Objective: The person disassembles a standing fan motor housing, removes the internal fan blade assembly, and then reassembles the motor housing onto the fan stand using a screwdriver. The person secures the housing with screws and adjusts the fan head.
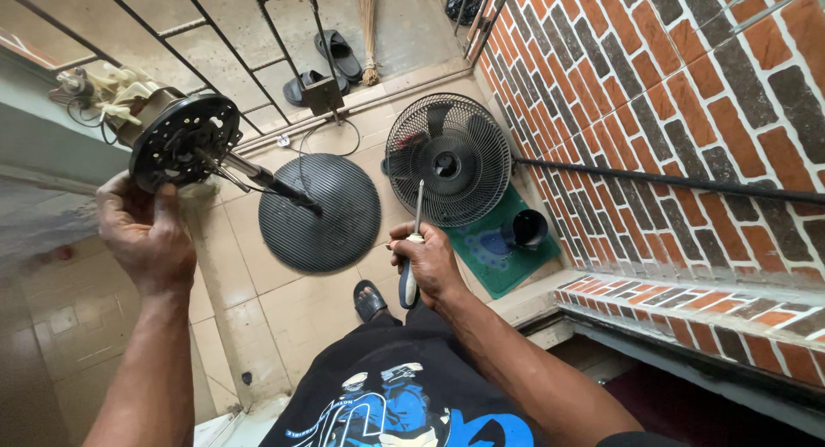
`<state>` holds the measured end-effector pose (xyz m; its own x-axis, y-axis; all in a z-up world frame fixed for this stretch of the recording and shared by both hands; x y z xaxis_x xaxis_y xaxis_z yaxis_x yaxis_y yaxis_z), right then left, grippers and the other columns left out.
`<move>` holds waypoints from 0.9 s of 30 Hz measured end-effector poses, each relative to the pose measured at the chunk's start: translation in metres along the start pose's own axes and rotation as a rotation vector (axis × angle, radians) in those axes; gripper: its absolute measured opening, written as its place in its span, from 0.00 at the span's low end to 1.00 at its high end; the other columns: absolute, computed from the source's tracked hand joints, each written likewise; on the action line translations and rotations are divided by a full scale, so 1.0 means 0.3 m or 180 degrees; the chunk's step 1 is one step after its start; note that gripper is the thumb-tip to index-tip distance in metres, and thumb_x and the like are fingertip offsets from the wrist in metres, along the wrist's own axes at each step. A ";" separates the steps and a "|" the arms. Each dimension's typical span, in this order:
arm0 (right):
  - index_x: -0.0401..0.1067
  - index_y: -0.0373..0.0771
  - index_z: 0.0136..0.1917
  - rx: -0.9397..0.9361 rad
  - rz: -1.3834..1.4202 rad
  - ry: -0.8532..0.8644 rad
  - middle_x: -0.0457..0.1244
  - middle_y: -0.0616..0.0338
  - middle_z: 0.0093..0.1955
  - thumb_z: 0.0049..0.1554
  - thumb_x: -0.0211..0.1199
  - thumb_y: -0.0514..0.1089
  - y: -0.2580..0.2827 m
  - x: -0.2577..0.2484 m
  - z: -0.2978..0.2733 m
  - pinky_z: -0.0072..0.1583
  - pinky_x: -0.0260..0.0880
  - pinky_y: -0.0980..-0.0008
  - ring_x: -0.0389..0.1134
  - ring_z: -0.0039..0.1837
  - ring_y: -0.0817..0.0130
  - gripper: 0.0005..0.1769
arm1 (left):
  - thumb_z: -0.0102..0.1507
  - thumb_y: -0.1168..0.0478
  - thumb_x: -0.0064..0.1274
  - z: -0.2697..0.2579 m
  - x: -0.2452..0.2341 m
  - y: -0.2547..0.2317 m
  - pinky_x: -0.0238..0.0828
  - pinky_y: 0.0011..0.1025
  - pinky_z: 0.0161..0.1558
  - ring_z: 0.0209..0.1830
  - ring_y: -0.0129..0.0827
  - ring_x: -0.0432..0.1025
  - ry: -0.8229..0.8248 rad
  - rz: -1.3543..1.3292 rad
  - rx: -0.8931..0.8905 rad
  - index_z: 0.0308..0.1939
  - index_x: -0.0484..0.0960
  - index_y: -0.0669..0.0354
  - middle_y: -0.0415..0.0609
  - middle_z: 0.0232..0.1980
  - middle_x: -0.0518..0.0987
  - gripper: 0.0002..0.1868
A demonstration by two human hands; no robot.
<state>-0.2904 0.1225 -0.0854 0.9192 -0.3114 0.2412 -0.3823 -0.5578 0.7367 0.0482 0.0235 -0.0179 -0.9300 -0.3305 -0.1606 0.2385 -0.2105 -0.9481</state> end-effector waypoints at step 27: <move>0.73 0.29 0.51 -0.0040 0.0112 -0.0293 0.68 0.54 0.41 0.52 0.62 0.30 -0.089 -0.026 -0.117 0.41 0.69 0.73 0.68 0.37 0.72 0.12 | 0.71 0.69 0.57 -0.077 -0.003 0.053 0.65 0.24 0.59 0.57 0.26 0.67 -0.0392 0.0489 0.0045 0.61 0.69 0.62 0.45 0.56 0.71 0.16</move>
<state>-0.2841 0.1669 -0.0849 0.8924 -0.4003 0.2084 -0.4124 -0.5358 0.7367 0.0463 0.0417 -0.0392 -0.8414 -0.4697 -0.2673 0.3796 -0.1616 -0.9109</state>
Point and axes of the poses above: each hand's wrist, its own z-axis towards the middle knuckle, its own x-axis out of the palm, y = z × x, the point moved 3 cm from there along z, towards the middle knuckle
